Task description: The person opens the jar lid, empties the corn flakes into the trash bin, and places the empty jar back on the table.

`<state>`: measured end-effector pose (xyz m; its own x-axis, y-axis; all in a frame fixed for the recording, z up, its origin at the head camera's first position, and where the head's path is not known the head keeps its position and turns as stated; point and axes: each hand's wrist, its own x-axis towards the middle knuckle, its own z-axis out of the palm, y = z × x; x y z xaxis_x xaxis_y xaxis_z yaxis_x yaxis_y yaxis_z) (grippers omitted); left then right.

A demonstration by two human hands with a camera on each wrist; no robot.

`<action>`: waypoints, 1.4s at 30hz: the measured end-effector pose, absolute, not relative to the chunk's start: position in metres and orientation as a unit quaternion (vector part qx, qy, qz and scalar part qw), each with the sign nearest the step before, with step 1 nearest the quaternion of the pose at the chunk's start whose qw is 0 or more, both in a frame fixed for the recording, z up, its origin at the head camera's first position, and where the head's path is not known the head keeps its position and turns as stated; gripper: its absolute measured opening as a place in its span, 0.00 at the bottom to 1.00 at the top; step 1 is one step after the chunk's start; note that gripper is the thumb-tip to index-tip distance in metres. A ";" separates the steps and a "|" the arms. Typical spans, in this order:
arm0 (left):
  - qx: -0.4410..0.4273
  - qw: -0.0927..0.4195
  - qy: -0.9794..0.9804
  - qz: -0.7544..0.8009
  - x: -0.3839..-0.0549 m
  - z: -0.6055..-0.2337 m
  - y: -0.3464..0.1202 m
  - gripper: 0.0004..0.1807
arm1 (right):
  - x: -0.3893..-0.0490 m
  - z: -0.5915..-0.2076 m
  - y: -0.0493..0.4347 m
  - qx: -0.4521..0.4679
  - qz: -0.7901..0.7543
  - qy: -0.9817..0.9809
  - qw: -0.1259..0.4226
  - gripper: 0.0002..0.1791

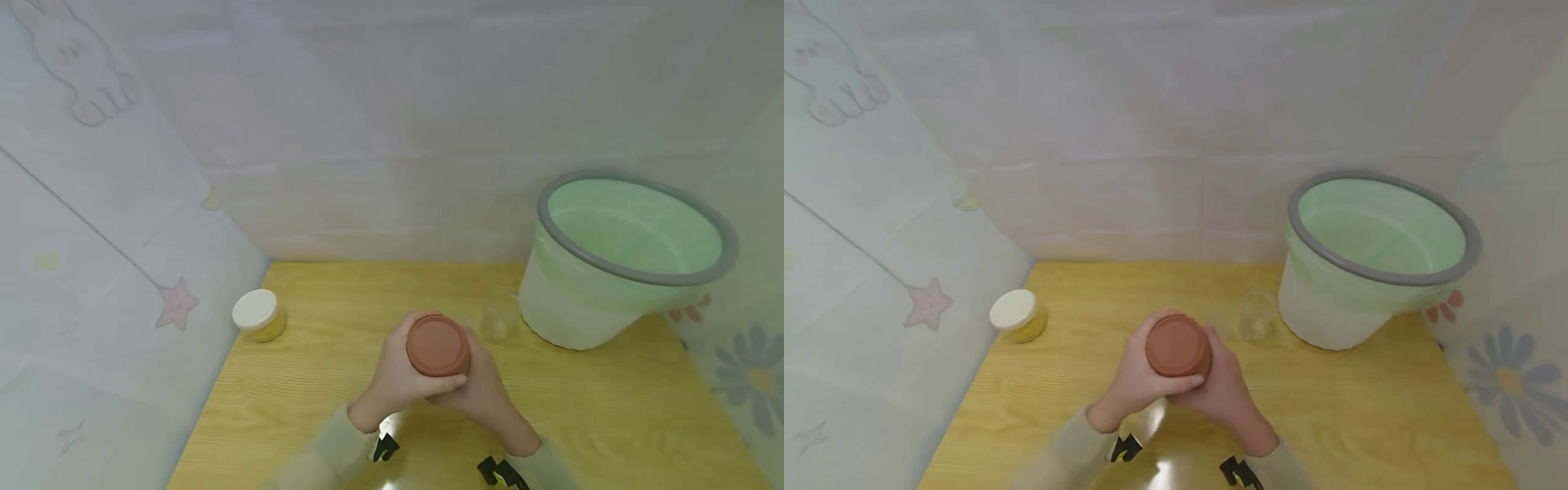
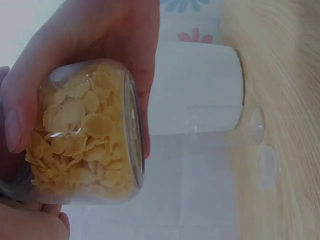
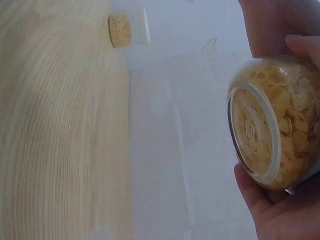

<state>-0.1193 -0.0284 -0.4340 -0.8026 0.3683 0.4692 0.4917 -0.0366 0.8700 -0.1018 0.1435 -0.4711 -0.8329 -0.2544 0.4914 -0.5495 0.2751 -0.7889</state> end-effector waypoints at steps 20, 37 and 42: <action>-0.287 0.001 -0.738 -0.611 -0.118 -0.434 -0.038 0.51 | -0.103 -0.474 0.150 0.263 0.553 -0.779 0.131 0.52; -0.291 0.004 -0.764 -0.577 -0.115 -0.434 -0.054 0.46 | -0.102 -0.467 0.157 0.228 0.559 -0.787 0.130 0.50; -0.290 0.019 -0.768 -0.571 -0.115 -0.435 -0.056 0.41 | -0.105 -0.466 0.161 0.221 0.553 -0.793 0.130 0.50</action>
<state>-0.1153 -0.0558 -0.4349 -0.8309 0.4244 0.3600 0.4667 0.1790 0.8661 -0.1049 0.1614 -0.4659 -0.8690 -0.2069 0.4495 -0.4934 0.2916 -0.8195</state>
